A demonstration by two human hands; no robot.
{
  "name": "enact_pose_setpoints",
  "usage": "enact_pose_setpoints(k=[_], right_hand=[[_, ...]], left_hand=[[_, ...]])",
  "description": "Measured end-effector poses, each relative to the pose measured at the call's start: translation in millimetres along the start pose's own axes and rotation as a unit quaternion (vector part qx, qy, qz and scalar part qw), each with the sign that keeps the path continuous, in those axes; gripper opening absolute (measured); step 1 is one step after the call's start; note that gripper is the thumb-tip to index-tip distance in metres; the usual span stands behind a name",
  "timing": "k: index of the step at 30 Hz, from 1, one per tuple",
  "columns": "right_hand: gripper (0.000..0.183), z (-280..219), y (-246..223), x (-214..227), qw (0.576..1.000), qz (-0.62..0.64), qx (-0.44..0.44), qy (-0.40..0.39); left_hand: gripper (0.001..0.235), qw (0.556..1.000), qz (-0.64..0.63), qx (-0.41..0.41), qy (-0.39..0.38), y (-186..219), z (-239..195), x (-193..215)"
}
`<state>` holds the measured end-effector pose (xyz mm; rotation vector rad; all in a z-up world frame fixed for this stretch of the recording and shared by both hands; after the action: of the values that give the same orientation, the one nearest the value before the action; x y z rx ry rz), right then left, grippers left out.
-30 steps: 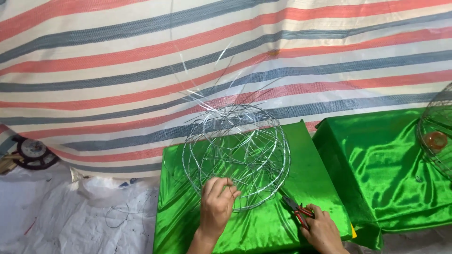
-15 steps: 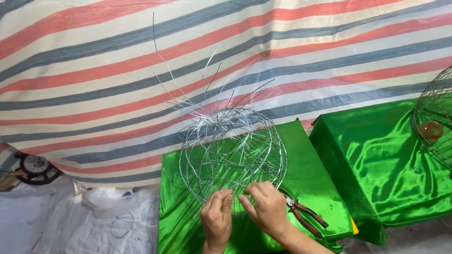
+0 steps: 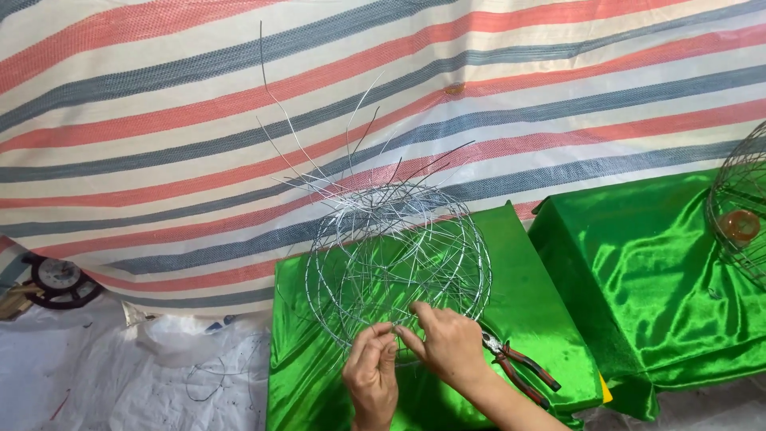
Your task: Molding and trimming a wire structure using pliers to create a specific shape.
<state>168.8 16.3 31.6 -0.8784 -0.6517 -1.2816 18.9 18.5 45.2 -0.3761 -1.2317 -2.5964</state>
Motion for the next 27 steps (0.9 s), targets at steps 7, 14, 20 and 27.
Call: enact_pose_setpoints(k=[7,14,20,27], right_hand=[[0.049,-1,0,-5,1.0,-0.013,0.016,-0.017],[0.041,4,-4,10,0.999,0.025,0.02,0.013],[0.039,0,-4,6,0.999,0.036,0.019,0.004],[0.044,-3,5,-18,0.998,0.015,-0.001,-0.061]], left_hand=[[0.029,0.997,-0.052,-0.037,0.052,1,-7,-2],[0.038,0.937,-0.33,0.105,0.036,2,-8,-15],[0.043,0.894,-0.431,0.108,0.054,8,-8,-20],[0.046,0.858,-0.495,0.129,0.044,5,-13,-24]])
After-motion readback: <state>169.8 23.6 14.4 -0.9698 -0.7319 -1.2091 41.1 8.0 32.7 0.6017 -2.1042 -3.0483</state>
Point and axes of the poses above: each hand's wrist, its own z-axis towards the middle knuckle, its own x-axis out of the back of the hand, y = z × x, the point moved 7 cm from there along z, towards the middle knuckle, and after that the axes turned 4 degrees about -z, right-handed, at the moved point
